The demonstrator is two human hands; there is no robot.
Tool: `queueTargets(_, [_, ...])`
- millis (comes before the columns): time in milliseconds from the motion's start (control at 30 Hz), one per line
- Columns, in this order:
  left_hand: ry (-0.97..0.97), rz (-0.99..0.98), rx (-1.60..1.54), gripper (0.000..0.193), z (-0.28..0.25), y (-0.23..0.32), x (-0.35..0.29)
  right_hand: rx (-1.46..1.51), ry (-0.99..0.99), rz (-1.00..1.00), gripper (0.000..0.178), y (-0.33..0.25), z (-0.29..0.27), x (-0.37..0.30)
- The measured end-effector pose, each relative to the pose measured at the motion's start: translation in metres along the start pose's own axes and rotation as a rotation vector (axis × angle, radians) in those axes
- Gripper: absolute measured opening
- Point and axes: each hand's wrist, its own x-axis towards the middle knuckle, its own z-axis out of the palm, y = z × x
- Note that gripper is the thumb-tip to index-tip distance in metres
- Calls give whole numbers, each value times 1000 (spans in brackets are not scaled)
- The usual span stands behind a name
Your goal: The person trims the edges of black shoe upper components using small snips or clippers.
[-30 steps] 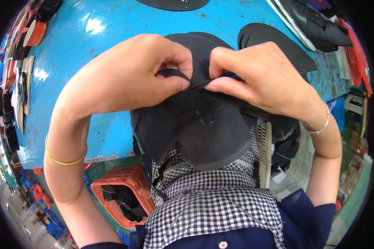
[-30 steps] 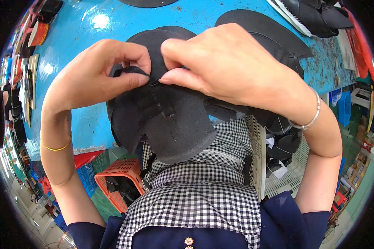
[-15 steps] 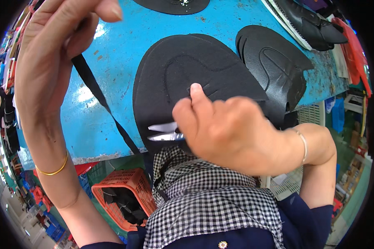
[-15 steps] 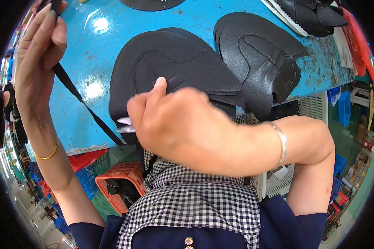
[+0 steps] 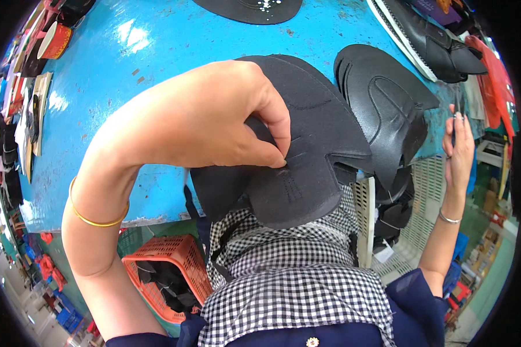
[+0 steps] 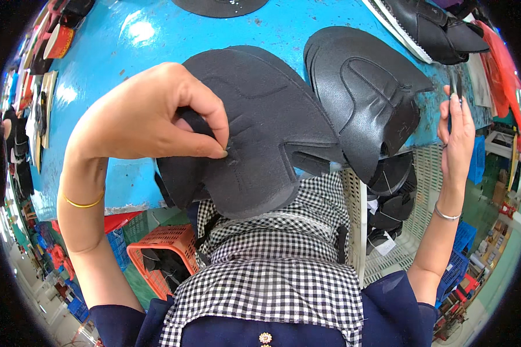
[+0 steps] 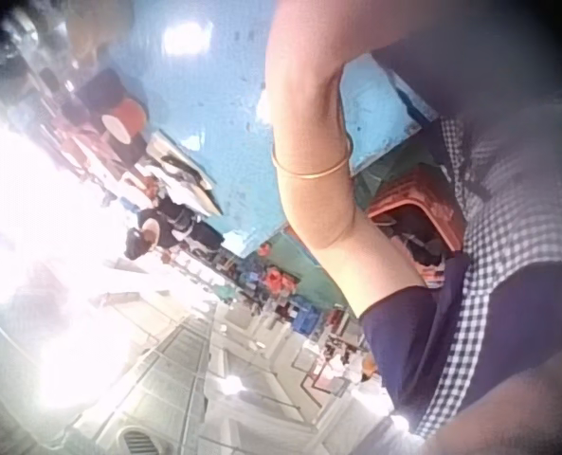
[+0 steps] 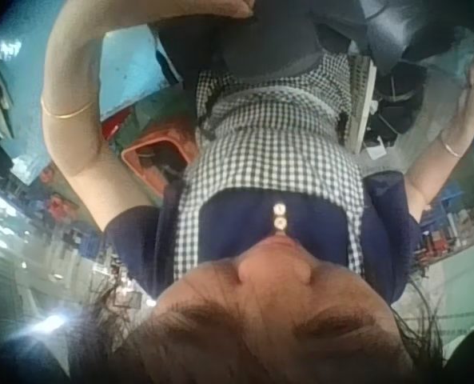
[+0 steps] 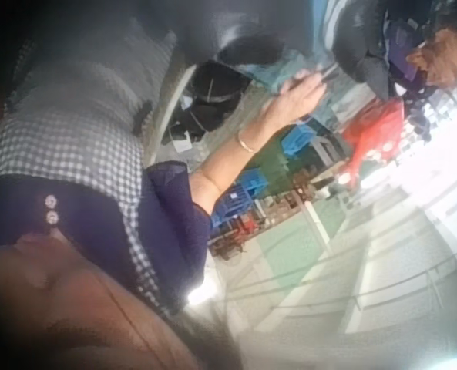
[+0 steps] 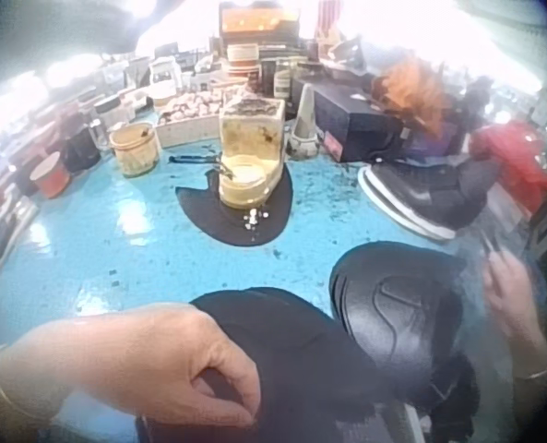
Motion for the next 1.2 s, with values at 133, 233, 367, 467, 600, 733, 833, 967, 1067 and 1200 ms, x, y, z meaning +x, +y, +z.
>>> queueTargets(133, [28, 111, 83, 8, 10, -15, 13, 1, -50, -96, 28, -31, 48, -18])
queueTargets(233, [87, 169, 119, 10, 16, -19, 12, -139, -311, -223, 30, -58, 90, -35])
queueTargets(367, [163, 204, 204, 16, 19, -20, 11, -257, -772, -813, 16, -84, 151, -22])
queueTargets(467, [357, 240, 466, 22, 12, -22, 7, -532, -847, -1007, 18, -88, 177, -27])
queueTargets(600, [226, 64, 221, 23, 6, -28, 7, -606, -923, -1057, 19, -98, 179, -22])
queueTargets(733, [226, 112, 254, 21, 6, -28, 10, -409, -1074, -951, 20, -91, 180, -10])
queueTargets(833, [226, 100, 333, 19, 4, -24, 10, -447, -938, -967, 20, -92, 186, -14])
queueTargets(967, [250, 142, 385, 19, 3, -27, 13, -676, -782, -988, 21, -100, 193, -21])
queueTargets(1067, [47, 40, 267, 18, -8, -21, 9, -648, -826, -873, 22, -108, 190, -14])
queueTargets(1200, [104, 64, 222, 18, -8, -26, 1, -679, -824, -758, 25, -110, 187, -14])
